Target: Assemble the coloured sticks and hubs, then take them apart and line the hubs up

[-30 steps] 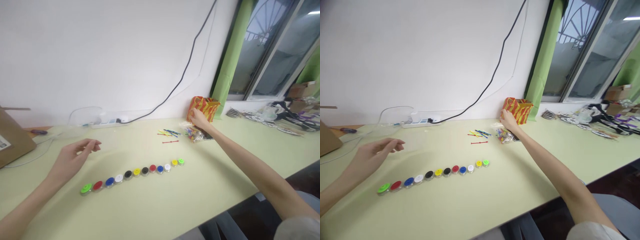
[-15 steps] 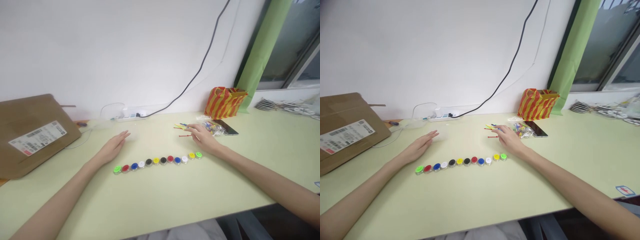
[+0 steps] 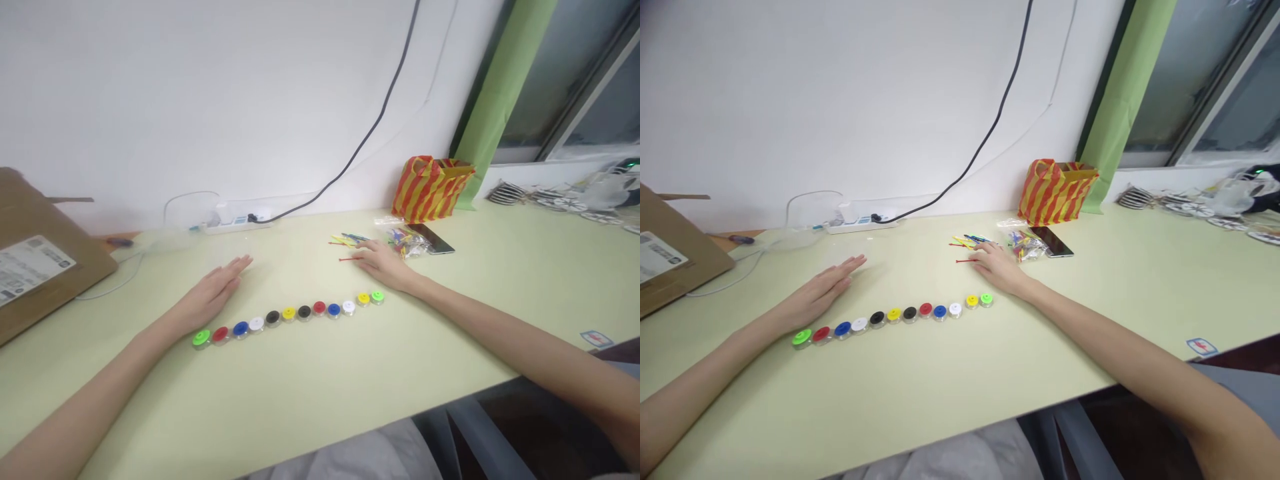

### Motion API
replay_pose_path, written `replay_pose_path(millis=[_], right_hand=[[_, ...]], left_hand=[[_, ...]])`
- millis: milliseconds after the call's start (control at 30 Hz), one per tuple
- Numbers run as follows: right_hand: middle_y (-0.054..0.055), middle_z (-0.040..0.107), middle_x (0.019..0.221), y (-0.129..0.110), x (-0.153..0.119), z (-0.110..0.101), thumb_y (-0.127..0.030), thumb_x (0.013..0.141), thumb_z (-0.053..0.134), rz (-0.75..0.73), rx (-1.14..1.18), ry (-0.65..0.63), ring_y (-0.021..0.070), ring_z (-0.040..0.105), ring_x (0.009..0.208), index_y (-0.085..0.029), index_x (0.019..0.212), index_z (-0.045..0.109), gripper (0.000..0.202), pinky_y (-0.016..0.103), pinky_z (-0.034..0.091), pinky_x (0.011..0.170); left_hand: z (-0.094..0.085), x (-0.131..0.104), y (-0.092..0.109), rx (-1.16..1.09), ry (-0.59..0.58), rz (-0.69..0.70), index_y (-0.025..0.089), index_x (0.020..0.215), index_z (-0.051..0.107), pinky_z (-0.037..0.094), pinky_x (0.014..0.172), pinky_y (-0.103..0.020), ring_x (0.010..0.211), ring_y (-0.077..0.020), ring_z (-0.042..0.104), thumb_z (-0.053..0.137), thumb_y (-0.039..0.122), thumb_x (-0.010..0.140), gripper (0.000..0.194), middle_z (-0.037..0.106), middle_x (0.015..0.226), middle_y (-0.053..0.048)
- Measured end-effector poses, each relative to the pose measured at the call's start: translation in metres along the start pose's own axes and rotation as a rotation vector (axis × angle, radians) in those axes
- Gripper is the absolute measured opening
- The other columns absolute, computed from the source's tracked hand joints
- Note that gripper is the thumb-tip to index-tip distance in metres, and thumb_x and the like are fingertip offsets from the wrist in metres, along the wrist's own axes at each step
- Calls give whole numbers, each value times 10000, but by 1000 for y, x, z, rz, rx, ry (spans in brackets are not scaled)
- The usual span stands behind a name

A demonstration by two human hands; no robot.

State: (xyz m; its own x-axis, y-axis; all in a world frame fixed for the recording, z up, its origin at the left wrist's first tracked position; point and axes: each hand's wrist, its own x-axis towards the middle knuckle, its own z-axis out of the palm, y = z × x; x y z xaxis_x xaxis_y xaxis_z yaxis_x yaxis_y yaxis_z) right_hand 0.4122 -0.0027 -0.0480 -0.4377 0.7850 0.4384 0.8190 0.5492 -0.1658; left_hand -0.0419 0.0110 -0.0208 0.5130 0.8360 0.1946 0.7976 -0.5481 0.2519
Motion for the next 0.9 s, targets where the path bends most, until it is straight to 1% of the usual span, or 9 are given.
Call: replay_pose_path(millis=[100,167,233,300,433,633,800,900], right_hand=[[131,663,1312,7,1,0,-288,1021,548,14,23,15,301,577,1214,-225,1119,785,264,471,467,1021],[125,703,1202,9,2,1,-257,1012,561,17,43,23,284,596,1134,-211,1060,802,251,443,471,983],[118,726,1099,8,3,0,-220,1003,564,28,57,18,269,610,1064,-203,1055,804,246,421,473,942],[116,735,1047,6,3,0,-178,989,567,48,70,26,263,618,1032,-192,1075,795,244,410,474,919],[114,750,1028,3,4,0,-137,952,607,81,90,57,269,630,1027,-183,1034,784,201,409,486,910],[98,761,1013,6,4,1,-96,914,625,96,129,64,266,655,1021,-181,1011,773,197,381,513,862],[97,760,963,4,4,-5,-93,903,630,132,184,63,234,681,908,-174,1007,776,197,345,527,803],[88,754,936,3,4,-7,-111,897,654,153,218,52,207,677,844,-166,947,775,142,315,514,771]], left_hand=[[0,0,-1,-1,6,-12,305,1657,249,171,1302,-478,1590,-242,231,251,496,1069,618,281,1707,4],[-1,0,0,-3,13,-19,311,1657,246,192,1296,-481,1588,-254,236,263,505,1064,625,277,1709,4],[-2,-1,1,-4,18,-25,317,1658,243,216,1288,-482,1580,-268,257,277,514,1058,632,281,1709,1],[-3,-1,2,-4,19,-35,321,1660,236,235,1279,-488,1569,-283,286,288,517,1053,640,283,1710,-6],[-4,-1,3,-13,24,-56,321,1663,223,249,1270,-494,1555,-298,312,298,524,1045,655,283,1710,-15],[-4,-1,8,-32,35,-62,281,1654,266,271,1262,-498,1521,-317,370,301,561,1044,672,347,1684,-43],[-6,-2,14,-68,13,-72,241,1653,266,227,1275,-501,1528,-321,343,288,574,1057,683,317,1696,-53],[-5,-2,14,-84,1,-83,238,1659,250,202,1280,-494,1538,-320,321,298,571,1056,691,297,1705,-55]])
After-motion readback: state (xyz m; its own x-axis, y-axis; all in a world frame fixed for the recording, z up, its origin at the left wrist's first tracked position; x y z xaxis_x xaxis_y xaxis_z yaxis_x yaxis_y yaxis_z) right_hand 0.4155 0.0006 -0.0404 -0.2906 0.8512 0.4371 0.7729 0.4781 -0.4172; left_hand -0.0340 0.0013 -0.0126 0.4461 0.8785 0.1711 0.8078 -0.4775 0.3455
